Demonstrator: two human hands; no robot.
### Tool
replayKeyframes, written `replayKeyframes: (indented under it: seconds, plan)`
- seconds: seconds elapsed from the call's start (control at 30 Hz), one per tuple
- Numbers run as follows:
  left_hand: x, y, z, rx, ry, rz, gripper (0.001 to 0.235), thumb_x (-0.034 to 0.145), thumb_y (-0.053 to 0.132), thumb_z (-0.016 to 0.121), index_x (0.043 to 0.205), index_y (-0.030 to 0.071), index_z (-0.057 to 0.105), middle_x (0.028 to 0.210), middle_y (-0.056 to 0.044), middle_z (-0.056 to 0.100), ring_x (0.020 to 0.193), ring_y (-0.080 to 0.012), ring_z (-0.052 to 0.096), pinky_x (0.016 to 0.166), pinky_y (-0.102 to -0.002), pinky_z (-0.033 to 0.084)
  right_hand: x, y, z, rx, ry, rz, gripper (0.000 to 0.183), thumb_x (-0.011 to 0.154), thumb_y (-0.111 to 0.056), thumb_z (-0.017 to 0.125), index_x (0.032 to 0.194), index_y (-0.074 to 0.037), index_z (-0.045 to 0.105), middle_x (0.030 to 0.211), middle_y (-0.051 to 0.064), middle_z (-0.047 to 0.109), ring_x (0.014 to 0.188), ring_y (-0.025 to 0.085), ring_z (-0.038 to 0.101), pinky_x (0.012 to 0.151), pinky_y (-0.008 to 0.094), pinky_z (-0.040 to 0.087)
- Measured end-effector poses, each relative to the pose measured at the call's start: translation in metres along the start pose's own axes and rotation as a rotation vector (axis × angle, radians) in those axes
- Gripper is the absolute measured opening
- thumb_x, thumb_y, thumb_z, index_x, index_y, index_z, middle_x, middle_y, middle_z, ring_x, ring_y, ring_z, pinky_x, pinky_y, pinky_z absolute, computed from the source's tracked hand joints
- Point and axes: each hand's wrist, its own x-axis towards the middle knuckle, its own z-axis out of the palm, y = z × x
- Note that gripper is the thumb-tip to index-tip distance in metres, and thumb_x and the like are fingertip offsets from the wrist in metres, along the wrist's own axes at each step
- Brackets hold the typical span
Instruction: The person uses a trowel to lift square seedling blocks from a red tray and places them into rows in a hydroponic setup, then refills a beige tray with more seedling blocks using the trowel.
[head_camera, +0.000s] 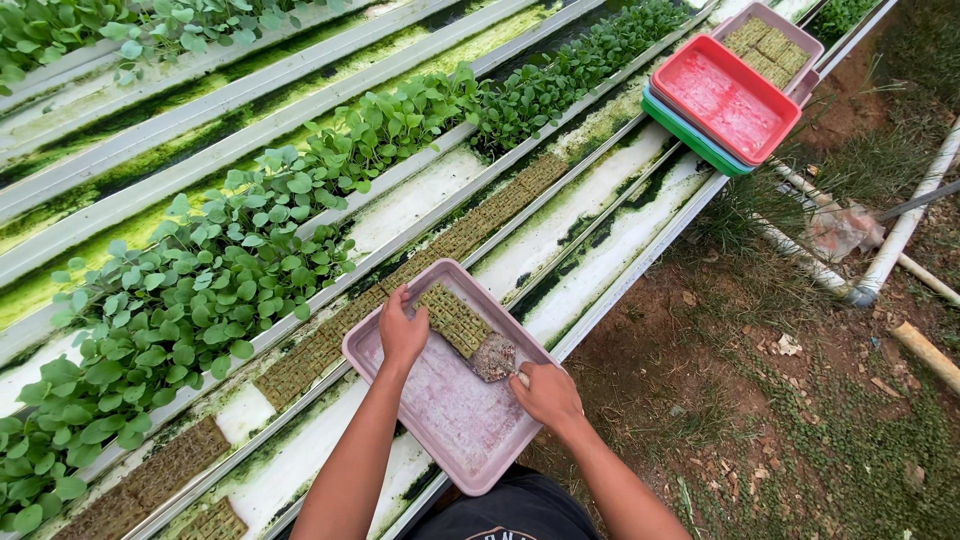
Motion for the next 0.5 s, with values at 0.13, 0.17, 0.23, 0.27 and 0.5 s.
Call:
replayKeyframes:
  seconds: [0.13, 0.17, 0.23, 0.27, 0.5]
  plan:
    - [-0.016, 0.057, -0.035, -0.006, -0.146, -0.152, 0.076, 0.105, 0.023, 0.068, 0.176, 0.004, 0.053, 0.156, -0.02, 0.073, 0.153, -0.0407, 0.064, 0.128, -0.06, 0.052, -0.006, 0.0, -0.014, -0.029, 0.004, -0.044, 0.046, 0.106, -0.05, 0.059, 0.113, -0.013, 0.084, 0.099, 0.028, 0.084, 0.102, 0.057, 0.082, 0.089, 0.063, 0.065]
    - [-0.01, 0.049, -0.038, 0.031, -0.158, -0.156, 0.072, 0.101, 0.025, 0.069, 0.171, 0.009, 0.061, 0.153, -0.015, 0.077, 0.15, -0.0379, 0.068, 0.126, -0.058, 0.054, -0.009, -0.004, -0.02, -0.051, -0.005, -0.056, 0.046, 0.107, -0.051, 0.059, 0.114, -0.013, 0.084, 0.1, 0.029, 0.084, 0.103, 0.058, 0.082, 0.09, 0.065, 0.065]
    - [-0.012, 0.041, -0.047, 0.059, -0.164, -0.169, 0.07, 0.097, 0.028, 0.069, 0.165, 0.014, 0.07, 0.15, -0.01, 0.082, 0.146, -0.0351, 0.072, 0.123, -0.056, 0.056, -0.014, -0.007, -0.031, -0.083, -0.02, -0.071, 0.046, 0.107, -0.052, 0.059, 0.115, -0.013, 0.083, 0.101, 0.03, 0.083, 0.104, 0.058, 0.081, 0.091, 0.066, 0.065]
    - [-0.017, 0.04, -0.058, 0.062, -0.163, -0.165, 0.07, 0.096, 0.028, 0.069, 0.164, 0.016, 0.073, 0.146, -0.009, 0.082, 0.142, -0.0337, 0.073, 0.121, -0.054, 0.056, -0.014, -0.01, -0.036, -0.092, -0.024, -0.099, 0.046, 0.108, -0.051, 0.059, 0.116, -0.013, 0.084, 0.1, 0.029, 0.084, 0.102, 0.057, 0.082, 0.089, 0.064, 0.065]
    - [-0.079, 0.01, -0.166, -0.134, -0.027, -0.349, 0.07, 0.096, 0.022, 0.064, 0.165, 0.024, 0.073, 0.127, -0.009, 0.084, 0.122, -0.0273, 0.078, 0.107, -0.045, 0.058, -0.013, -0.086, -0.069, -0.343, -0.124, -0.36, 0.042, 0.107, -0.052, 0.061, 0.113, -0.016, 0.081, 0.097, 0.025, 0.083, 0.098, 0.056, 0.081, 0.088, 0.064, 0.066]
